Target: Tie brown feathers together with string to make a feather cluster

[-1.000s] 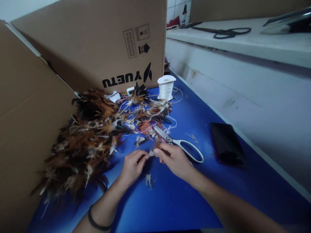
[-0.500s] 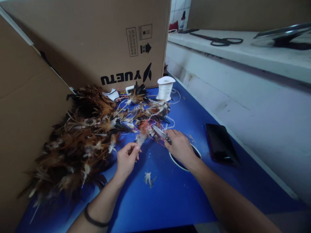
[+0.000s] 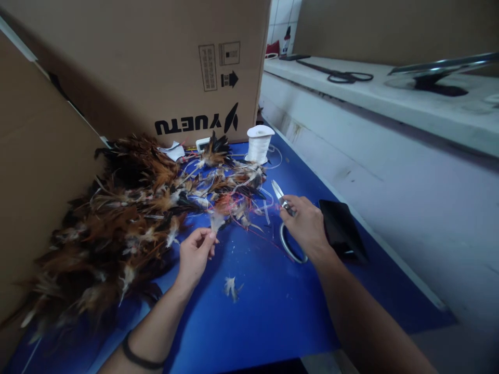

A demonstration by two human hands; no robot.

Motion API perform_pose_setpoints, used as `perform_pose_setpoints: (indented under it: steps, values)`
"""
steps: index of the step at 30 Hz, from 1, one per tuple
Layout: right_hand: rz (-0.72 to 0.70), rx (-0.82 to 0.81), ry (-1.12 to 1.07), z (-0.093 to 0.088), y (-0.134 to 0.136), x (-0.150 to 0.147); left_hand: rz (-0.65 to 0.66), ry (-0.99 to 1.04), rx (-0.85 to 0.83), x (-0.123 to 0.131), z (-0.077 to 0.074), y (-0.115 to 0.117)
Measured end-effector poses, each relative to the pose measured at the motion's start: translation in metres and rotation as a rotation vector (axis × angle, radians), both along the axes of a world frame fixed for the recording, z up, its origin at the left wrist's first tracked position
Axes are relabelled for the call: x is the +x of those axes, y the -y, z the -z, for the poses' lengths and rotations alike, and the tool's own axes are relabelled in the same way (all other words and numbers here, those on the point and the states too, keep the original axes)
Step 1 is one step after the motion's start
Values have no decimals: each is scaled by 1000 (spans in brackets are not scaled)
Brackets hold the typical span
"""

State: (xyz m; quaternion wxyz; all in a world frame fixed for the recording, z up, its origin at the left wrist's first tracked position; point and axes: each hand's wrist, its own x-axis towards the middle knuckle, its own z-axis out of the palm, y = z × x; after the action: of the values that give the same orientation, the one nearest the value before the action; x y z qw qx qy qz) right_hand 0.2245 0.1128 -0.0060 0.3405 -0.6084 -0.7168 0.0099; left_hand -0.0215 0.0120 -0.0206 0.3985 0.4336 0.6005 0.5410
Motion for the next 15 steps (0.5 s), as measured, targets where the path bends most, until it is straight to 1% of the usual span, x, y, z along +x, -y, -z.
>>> perform_pose_setpoints:
  steps: [3,5,12,15]
  values:
    - [76,10,66,6,-9,5,6,6,11,0,0,-1]
    - [102,4,107,9,-12,5,5,7,16,0,0,-1]
    - [137,-45,237,18,-16,0,-14,76,32,0,-2,-1]
    - [148,-26,281,17,-14,1,-25,100,49,0,-1,-2]
